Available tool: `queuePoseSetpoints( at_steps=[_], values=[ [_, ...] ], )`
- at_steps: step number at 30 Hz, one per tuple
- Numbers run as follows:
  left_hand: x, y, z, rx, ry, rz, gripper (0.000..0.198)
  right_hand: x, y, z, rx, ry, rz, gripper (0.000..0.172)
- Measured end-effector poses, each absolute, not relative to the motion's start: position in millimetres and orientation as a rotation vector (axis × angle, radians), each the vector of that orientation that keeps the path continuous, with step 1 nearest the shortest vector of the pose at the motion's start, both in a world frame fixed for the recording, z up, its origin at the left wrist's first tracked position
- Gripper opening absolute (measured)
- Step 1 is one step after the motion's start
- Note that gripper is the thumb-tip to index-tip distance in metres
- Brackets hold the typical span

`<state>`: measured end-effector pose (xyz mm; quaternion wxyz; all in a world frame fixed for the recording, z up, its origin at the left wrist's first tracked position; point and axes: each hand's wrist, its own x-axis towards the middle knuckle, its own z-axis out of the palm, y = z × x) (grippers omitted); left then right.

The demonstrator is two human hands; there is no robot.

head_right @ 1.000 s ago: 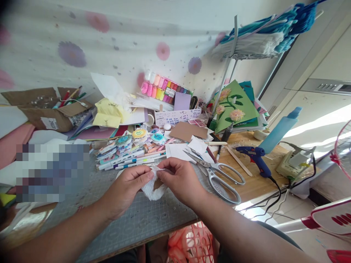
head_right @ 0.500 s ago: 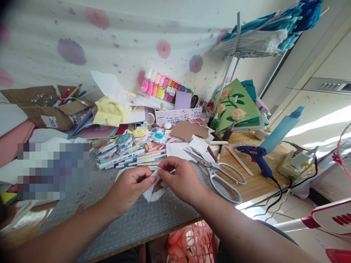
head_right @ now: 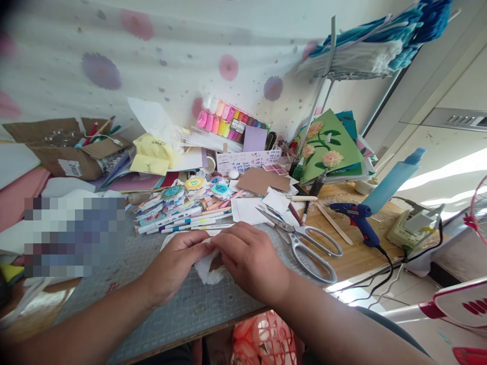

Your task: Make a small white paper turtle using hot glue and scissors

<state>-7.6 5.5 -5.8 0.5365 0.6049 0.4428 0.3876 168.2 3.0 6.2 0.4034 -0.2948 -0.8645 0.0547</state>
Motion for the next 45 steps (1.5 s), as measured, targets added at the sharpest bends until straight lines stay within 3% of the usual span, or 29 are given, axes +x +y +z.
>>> queuePoseSetpoints(
  at_steps=[5, 9, 15, 22, 35, 39, 43, 45],
  values=[
    [-5.5, 4.9, -8.8, 1.191, 0.972, 0.930, 0.032, 169.9, 6.6, 5.9, -0.774, -2.164, 0.175, 0.018],
    [-5.5, 6.2, -5.5, 1.070, 1.026, 1.003, 0.032, 172.0, 13.2, 3.7, -0.963, -1.929, 0.515, 0.006],
    [-7.7, 8.6, -3.3, 1.123, 1.077, 1.042, 0.040, 182.5, 24.7, 7.7, -0.949, -1.600, 1.020, 0.014],
    [-9.8, 3.5, -1.1, 1.168, 0.717, 0.907, 0.021, 188.5, 28.6, 9.9, -0.904, -1.500, 1.255, 0.018],
    [-11.3, 3.5, -1.5, 1.333, 0.728, 0.875, 0.021, 183.3, 27.8, 9.5, -0.994, -1.591, 1.134, 0.014],
    [-13.2, 2.9, -1.6, 1.295, 0.678, 0.872, 0.031, 182.2, 25.6, 10.8, -0.970, -1.579, 1.166, 0.014],
    [-11.8, 2.5, -1.1, 1.369, 0.736, 0.836, 0.013, 180.9, 23.8, 9.3, -0.941, -1.584, 1.207, 0.015],
    [-9.6, 1.5, -1.0, 1.371, 0.774, 0.816, 0.013, 180.4, 23.6, 7.9, -0.934, -1.596, 1.202, 0.015]
  ],
)
